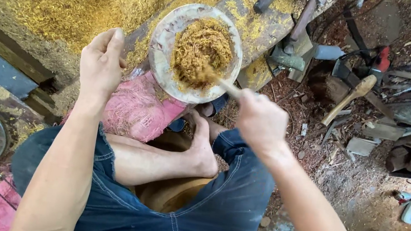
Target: Sift sawdust or similar material through a screen and mix it in a bowl using a stick.
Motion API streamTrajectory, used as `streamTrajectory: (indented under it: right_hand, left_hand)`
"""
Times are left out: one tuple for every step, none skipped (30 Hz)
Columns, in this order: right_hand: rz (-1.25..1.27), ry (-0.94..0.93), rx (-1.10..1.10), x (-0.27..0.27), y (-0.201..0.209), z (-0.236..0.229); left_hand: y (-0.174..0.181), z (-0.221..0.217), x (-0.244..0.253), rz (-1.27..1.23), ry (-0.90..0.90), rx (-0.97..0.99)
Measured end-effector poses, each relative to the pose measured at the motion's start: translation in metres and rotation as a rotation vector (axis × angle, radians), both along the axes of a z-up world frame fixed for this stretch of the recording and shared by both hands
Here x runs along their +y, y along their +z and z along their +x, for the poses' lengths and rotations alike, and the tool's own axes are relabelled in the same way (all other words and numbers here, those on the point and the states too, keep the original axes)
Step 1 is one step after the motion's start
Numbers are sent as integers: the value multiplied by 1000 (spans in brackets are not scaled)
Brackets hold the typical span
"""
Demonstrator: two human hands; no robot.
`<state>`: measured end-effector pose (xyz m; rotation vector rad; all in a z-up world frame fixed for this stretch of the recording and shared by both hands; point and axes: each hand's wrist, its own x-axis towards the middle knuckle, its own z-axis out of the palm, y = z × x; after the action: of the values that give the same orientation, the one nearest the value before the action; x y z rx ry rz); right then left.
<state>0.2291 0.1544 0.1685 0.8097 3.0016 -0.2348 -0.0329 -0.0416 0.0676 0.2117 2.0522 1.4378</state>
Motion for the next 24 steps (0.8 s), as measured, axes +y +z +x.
streamTrajectory:
  right_hand:
    - [-59, -27, -71, 8, 4, 8]
    - [-58, -28, -71, 20, 4, 6]
    - [40, -49, -57, 32, 4, 3]
    - [138, -70, -42, 43, 4, 1]
    - [139, -74, -43, 50, -5, 5]
    - [138, -17, 5, 56, -13, 9]
    - [139, 47, 56, 64, -21, 11]
    - [140, 48, 56, 63, -30, 22]
    - [101, 45, 100, 63, -40, 32]
    - [62, 41, 143, 62, -50, 41]
    - [59, 51, 145, 47, -57, 51]
    - [28, 19, 193, 33, -63, 62]
    - [-1, -16, 240, 20, -69, 75]
    - [-3, -11, 241, 8, -69, 70]
    - [-7, -29, 248, -6, -68, 69]
    - [-12, -47, 254, -19, -68, 67]
    - [-12, -51, 254, -14, -62, 56]
    - [0, -36, 300, -10, -56, 45]
    - [10, -15, 348, -4, -50, 32]
    - [9, -12, 348, 11, -51, 27]
    - [56, 12, 348, 27, -52, 19]
    - [102, 36, 348, 43, -52, 11]
    - [102, 43, 351, 47, -57, 14]
    - [131, 49, 263, 52, -62, 16]
  left_hand:
    - [1, 0, 0, -13, 3, -3]
    - [3, 2, 2, -13, 2, -3]
    - [6, 3, 4, -40, -20, 1]
    - [9, 4, 6, -68, -42, 6]
    - [5, 5, 5, -67, -46, 4]
    - [2, 6, 3, -68, -58, 2]
    - [-1, 6, 2, -68, -64, 1]
    - [5, 6, 6, -66, -62, 0]
    - [11, 7, 9, -140, -80, -109]
    - [17, 7, 12, -213, -97, -219]
    - [3, 9, 13, -215, -87, -219]
    - [-11, 11, 14, -155, -115, -282]
    - [-25, 15, 17, -92, -147, -344]
    - [-26, 16, 19, -92, -141, -343]
    - [-26, 18, 24, -62, -146, -353]
    - [-26, 20, 28, -33, -151, -363]
    - [-30, 20, 28, -33, -155, -364]
    - [-34, 19, 26, -23, -163, -373]
    - [-38, 18, 24, -12, -166, -381]
    - [-42, 18, 22, -11, -164, -380]
    - [-46, 17, 19, 14, -141, -429]
    - [-50, 15, 16, 39, -119, -477]
    - [-49, 14, 16, 41, -112, -474]
    - [-48, 13, 17, 25, -98, -489]
